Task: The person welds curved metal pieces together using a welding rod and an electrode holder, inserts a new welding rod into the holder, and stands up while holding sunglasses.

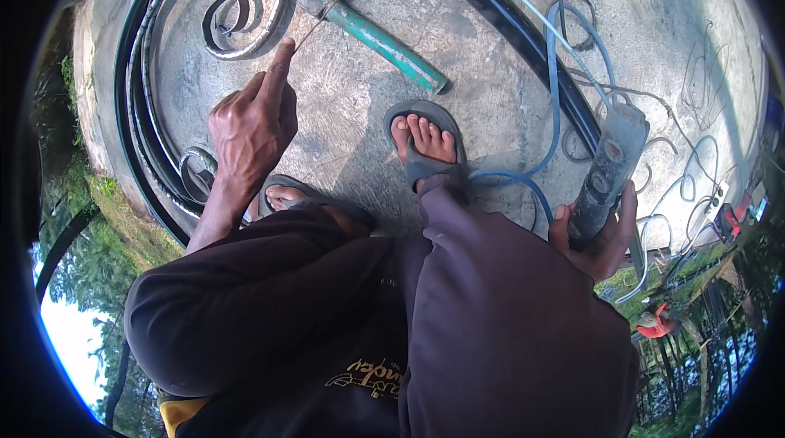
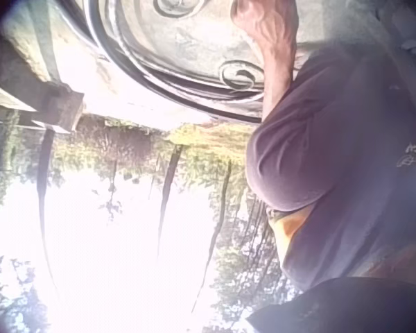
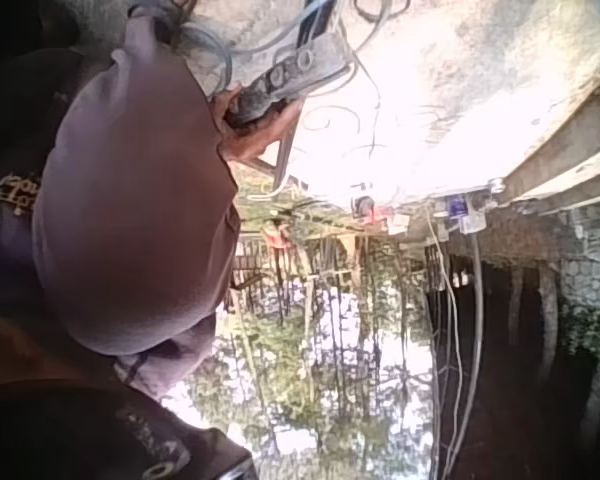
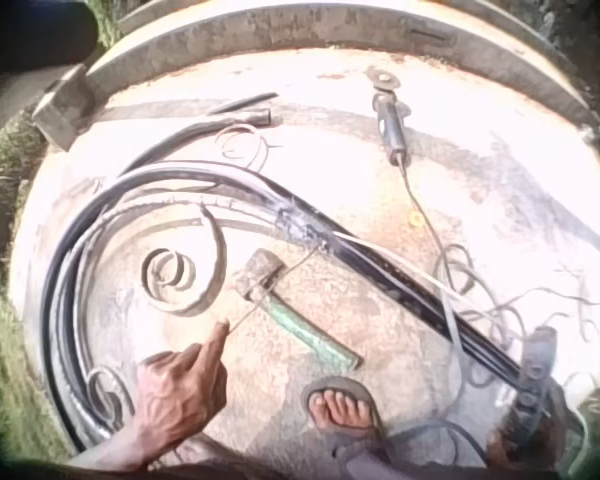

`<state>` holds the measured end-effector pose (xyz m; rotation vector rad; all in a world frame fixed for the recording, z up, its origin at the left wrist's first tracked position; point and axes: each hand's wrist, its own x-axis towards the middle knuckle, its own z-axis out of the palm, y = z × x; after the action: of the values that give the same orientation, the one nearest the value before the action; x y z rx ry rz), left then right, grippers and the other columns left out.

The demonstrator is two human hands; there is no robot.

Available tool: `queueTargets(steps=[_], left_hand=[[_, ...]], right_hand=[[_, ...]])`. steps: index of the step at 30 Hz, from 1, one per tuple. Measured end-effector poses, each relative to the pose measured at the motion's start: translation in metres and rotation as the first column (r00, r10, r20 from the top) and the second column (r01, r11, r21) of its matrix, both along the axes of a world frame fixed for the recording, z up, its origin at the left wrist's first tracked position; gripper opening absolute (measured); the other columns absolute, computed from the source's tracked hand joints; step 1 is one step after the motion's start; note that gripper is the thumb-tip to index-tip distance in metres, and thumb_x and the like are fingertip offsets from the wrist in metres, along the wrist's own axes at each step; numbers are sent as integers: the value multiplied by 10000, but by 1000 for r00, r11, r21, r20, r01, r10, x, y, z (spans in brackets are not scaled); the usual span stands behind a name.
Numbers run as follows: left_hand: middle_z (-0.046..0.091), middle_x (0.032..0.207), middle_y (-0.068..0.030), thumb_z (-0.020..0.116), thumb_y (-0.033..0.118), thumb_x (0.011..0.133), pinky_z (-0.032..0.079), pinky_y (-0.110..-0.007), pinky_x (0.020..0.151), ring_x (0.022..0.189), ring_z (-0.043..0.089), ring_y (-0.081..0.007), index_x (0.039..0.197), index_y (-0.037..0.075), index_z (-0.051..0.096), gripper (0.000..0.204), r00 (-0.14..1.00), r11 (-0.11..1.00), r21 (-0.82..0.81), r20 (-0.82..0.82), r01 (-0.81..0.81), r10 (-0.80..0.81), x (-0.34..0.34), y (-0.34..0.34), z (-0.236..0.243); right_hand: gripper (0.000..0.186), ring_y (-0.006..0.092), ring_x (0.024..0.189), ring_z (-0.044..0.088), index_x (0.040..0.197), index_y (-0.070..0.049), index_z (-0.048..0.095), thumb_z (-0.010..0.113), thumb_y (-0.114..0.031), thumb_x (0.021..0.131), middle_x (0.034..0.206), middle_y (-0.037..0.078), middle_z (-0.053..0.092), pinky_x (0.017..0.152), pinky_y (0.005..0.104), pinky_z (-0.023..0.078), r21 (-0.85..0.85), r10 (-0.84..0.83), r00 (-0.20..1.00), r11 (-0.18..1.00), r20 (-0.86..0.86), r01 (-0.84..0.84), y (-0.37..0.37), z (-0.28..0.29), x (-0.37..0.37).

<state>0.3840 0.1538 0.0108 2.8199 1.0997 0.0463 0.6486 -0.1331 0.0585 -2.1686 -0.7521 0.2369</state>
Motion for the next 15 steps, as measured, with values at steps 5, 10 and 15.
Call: queueTargets(steps=[5,10,15], left_hand=[[618,746,-45,635,150,906,521,-330,568,602,648,-184,1416,57,540,527,999,999,-15,-34,29,-30,10,-4,12],[608,750,-58,624,133,906,524,-347,589,604,649,-195,1444,21,502,563,999,996,-72,-15,47,-48,7,-4,16],[607,741,-70,629,119,898,517,-345,564,571,638,-206,1437,9,506,563,999,997,-72,-12,37,-38,7,-3,16]], right_hand=[[871,131,870,602,1589,-64,172,680,38,889,992,106,617,781,287,505,-59,291,954,956,77,-287,-26,-34,19],[752,289,1003,708,1401,168,405,754,5,756,1327,314,570,789,315,609,-10,254,949,967,186,-256,-13,-31,13],[731,314,913,731,1381,84,511,770,-74,716,1348,260,603,732,331,614,-53,222,932,975,286,-216,-2,-33,12]])
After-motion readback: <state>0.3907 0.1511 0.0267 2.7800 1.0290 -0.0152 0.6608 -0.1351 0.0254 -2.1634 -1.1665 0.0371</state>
